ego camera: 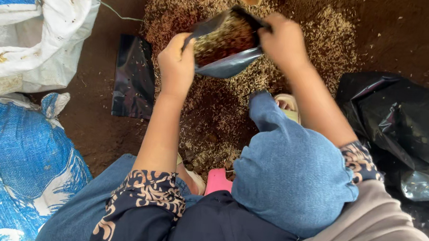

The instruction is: The person scoops grains from a large pile into small black plastic bags using a scoop, then folds and seals each bag. The process is repeated continuously with multiple bags.

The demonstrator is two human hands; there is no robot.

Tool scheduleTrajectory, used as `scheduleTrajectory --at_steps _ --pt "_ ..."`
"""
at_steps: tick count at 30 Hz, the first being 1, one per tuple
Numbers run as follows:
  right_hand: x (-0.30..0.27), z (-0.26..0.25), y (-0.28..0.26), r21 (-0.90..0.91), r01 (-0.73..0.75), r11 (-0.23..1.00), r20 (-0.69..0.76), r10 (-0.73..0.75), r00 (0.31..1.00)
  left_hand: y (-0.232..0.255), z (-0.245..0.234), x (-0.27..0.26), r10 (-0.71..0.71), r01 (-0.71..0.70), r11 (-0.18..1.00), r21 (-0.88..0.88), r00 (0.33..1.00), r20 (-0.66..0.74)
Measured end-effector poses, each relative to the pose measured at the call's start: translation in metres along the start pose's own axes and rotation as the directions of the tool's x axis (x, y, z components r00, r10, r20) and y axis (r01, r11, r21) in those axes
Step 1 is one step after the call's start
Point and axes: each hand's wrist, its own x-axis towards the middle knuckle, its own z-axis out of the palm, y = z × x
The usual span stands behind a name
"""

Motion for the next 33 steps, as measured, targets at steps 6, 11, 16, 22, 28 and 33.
scheduleTrajectory --at_steps 6,11,16,22,28,33 --pt "-0.038 -0.11 0.055 -0.373 0.06 0.926 -0.26 -0.166 0.951 0.042 0.11 -0.017 0.127 -0.112 0.977 -0.183 0.989 0.071" --pt "-0.041 -0.148 0.122 -0.484 -0.236 0.843 -0.342 0.066 0.937 0.051 0.217 -0.022 0.183 -0.166 0.979 -0.114 0.972 0.15" --pt "-0.043 -0.143 0.162 -0.551 -0.372 0.747 -0.419 0.138 0.898 0.039 0.261 -0.031 0.05 -0.09 0.992 0.089 0.925 0.377" --pt "-0.062 -0.111 0.148 -0.372 -0.049 0.927 -0.244 -0.047 0.969 0.023 0.276 -0.021 0.125 -0.16 0.984 0.08 0.935 0.333" --pt "-0.025 -0.067 0.14 -0.599 0.076 0.797 0.076 -0.038 0.996 0.04 0.267 -0.021 0.11 -0.157 0.984 0.08 0.901 0.419" --pt "-0.046 -0.1 0.098 -0.419 0.053 0.906 0.05 -0.035 0.998 0.027 0.206 -0.022 0.09 -0.099 0.995 0.006 0.925 0.368"
